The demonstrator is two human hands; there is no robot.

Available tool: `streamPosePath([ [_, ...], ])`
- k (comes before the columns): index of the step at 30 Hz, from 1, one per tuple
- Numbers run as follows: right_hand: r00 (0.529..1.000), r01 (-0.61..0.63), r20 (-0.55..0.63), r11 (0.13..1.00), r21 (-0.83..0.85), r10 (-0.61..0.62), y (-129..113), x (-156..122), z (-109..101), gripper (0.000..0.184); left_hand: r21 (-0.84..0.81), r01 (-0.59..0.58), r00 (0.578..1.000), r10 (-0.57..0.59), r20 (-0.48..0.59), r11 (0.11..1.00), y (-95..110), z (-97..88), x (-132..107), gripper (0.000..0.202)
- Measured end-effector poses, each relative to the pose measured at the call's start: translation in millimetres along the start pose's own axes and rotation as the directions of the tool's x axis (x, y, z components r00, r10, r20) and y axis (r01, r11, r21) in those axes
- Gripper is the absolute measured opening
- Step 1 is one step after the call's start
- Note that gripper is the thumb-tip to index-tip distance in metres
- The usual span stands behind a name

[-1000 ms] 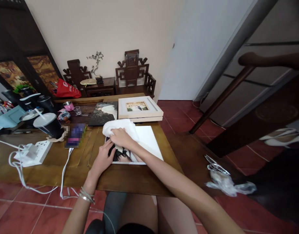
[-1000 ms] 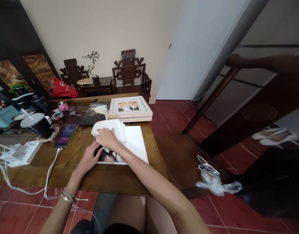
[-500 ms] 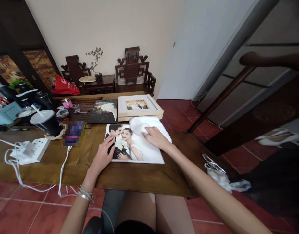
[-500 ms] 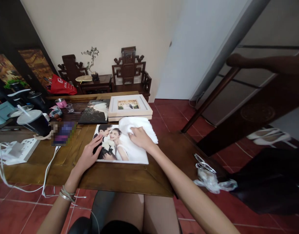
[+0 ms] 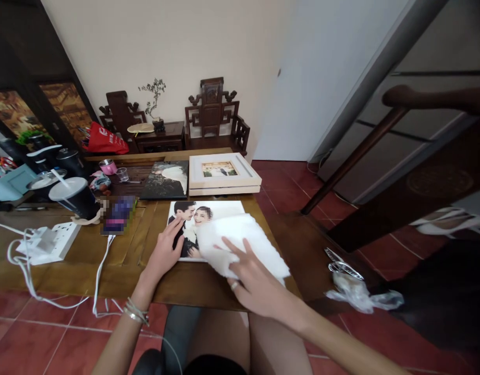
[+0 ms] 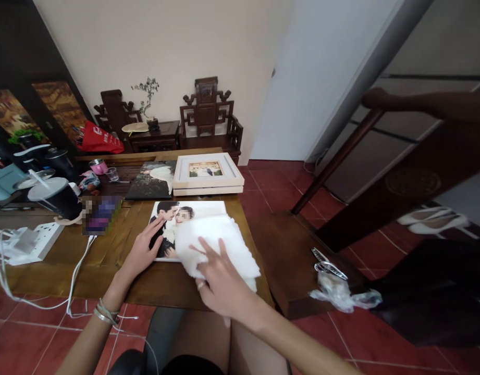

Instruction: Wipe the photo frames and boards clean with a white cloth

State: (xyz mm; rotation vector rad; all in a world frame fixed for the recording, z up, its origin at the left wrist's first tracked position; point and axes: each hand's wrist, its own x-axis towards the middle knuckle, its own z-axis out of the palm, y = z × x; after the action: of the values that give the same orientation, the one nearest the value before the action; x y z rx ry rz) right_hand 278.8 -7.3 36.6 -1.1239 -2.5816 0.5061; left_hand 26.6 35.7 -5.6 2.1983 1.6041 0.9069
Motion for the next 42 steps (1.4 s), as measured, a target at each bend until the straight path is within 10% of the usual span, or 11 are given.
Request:
streamPosePath([
  [14, 0.977, -0.197, -0.102, 0.974, -0.112, 0.185, 60, 79, -19, 0.028, 0.011, -0.005, 1.000, 0.005, 0.014, 1.000, 0, -0.6, 1, 0.041],
  [26, 0.995, 0.001, 0.096, 1.000, 0.002, -0.002, -14, -27, 3, 0.018, 0.086, 0.043, 0.995, -0.050, 0.086, 0.995, 6, -3.0, 0, 0.047],
  [37, 0.986, -0.160, -0.065, 0.984, -0.075, 0.155, 62, 94, -26, 0.025, 0.061, 0.030, 0.996, -0.035, 0.080, 0.998, 1, -2.7, 0, 0.045],
  [42, 0.985, -0.164, -0.074, 0.983, -0.079, 0.158, 56, 79, -18, 0.025, 0.048, 0.026, 0.998, -0.028, 0.052, 0.999, 1, -0.8, 0, 0.045],
])
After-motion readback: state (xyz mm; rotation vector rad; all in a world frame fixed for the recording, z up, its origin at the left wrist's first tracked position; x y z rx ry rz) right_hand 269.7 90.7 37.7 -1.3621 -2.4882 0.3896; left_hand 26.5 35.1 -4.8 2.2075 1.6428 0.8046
